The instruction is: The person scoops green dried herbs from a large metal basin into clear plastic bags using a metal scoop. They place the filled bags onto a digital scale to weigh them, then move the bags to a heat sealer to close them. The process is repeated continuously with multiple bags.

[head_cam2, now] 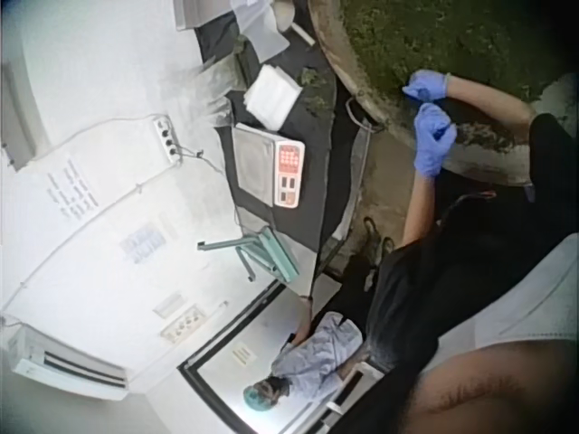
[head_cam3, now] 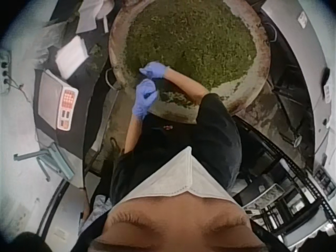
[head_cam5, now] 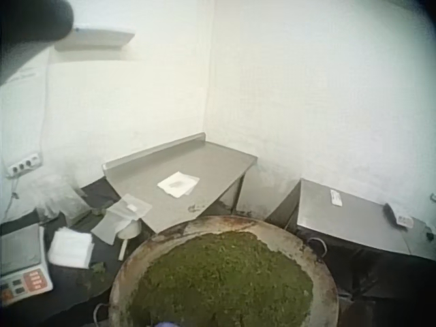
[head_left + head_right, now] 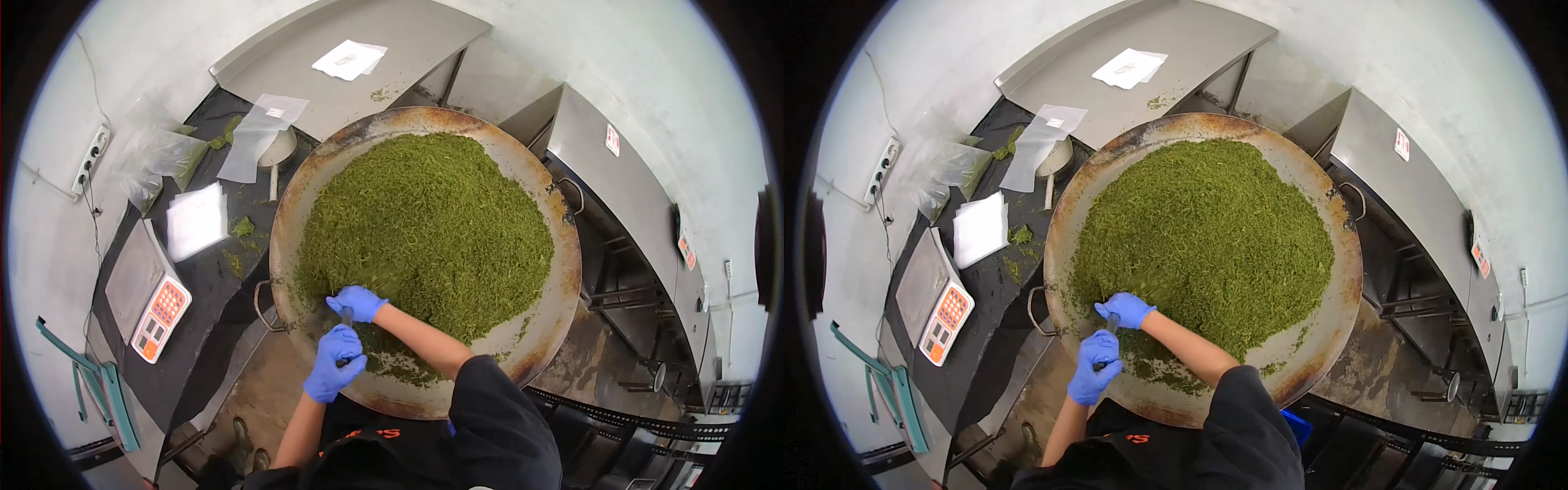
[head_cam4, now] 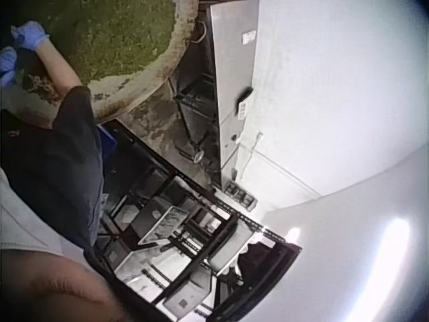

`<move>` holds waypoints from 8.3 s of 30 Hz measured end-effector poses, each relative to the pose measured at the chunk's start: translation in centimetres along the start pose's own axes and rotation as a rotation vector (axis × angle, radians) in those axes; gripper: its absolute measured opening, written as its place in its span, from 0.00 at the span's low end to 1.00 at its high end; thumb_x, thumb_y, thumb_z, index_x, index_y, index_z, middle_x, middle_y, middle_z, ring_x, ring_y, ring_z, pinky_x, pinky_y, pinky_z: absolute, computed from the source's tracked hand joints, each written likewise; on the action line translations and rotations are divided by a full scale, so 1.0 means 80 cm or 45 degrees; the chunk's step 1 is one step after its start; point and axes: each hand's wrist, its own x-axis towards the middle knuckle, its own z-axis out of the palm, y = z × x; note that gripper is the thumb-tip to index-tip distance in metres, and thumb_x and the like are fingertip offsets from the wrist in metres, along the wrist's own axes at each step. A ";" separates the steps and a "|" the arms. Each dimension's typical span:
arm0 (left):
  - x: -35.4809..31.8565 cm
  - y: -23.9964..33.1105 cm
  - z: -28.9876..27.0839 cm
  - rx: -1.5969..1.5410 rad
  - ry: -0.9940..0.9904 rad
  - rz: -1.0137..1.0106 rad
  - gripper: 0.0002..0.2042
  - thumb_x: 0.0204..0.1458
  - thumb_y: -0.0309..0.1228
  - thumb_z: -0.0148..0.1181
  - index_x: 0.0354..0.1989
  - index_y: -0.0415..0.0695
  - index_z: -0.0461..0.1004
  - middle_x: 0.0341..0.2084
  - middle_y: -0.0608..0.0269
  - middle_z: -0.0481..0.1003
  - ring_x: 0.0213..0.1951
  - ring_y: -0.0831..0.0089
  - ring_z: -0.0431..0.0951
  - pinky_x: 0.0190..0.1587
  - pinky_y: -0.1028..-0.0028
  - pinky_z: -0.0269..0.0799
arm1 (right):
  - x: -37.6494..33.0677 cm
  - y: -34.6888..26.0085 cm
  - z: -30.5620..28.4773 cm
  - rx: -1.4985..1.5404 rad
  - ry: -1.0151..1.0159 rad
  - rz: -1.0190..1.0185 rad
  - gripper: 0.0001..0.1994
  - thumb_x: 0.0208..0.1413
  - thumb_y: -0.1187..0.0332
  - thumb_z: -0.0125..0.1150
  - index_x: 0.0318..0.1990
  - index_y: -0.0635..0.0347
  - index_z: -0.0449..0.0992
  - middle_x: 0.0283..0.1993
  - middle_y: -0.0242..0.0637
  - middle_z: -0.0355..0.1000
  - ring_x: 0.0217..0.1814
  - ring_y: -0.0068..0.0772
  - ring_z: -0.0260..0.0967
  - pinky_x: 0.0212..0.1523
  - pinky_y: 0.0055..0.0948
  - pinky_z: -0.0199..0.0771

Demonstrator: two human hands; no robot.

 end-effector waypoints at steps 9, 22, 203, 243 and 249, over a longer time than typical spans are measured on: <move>0.068 0.061 0.030 0.071 -0.373 0.398 0.12 0.28 0.26 0.55 0.10 0.45 0.56 0.10 0.64 0.55 0.17 0.65 0.59 0.27 0.72 0.57 | -0.011 -0.034 -0.102 0.294 0.620 -0.065 0.15 0.51 0.70 0.51 0.13 0.54 0.62 0.14 0.35 0.61 0.17 0.39 0.59 0.20 0.36 0.60; 0.110 0.091 0.154 -0.153 -0.330 0.641 0.12 0.28 0.25 0.57 0.10 0.46 0.57 0.13 0.64 0.59 0.23 0.63 0.64 0.32 0.69 0.62 | -0.104 -0.009 -0.173 -0.051 1.938 -0.055 0.12 0.39 0.80 0.49 0.11 0.56 0.57 0.13 0.32 0.54 0.15 0.30 0.54 0.20 0.25 0.55; 0.106 -0.116 -0.427 0.614 0.042 -0.417 0.11 0.33 0.35 0.68 0.19 0.43 0.73 0.16 0.60 0.73 0.22 0.64 0.74 0.30 0.70 0.68 | 0.285 -0.172 0.023 0.419 1.226 0.761 0.06 0.38 0.76 0.65 0.22 0.64 0.72 0.20 0.31 0.68 0.22 0.19 0.65 0.26 0.19 0.66; 0.059 -0.111 -0.419 -0.738 -0.144 -0.406 0.19 0.52 0.28 0.51 0.54 0.42 0.61 0.38 0.63 0.71 0.35 0.77 0.73 0.35 0.74 0.74 | 0.180 -0.250 -0.049 2.165 1.130 0.345 0.21 0.55 0.60 0.52 0.51 0.67 0.65 0.53 0.41 0.65 0.53 0.31 0.65 0.56 0.30 0.63; 0.095 -0.028 -0.366 0.205 -1.088 -0.384 0.13 0.54 0.32 0.47 0.40 0.36 0.72 0.33 0.56 0.74 0.36 0.77 0.72 0.37 0.74 0.70 | 0.167 -0.256 -0.019 1.440 0.928 0.711 0.13 0.52 0.74 0.51 0.47 0.65 0.69 0.39 0.35 0.71 0.41 0.27 0.68 0.47 0.24 0.67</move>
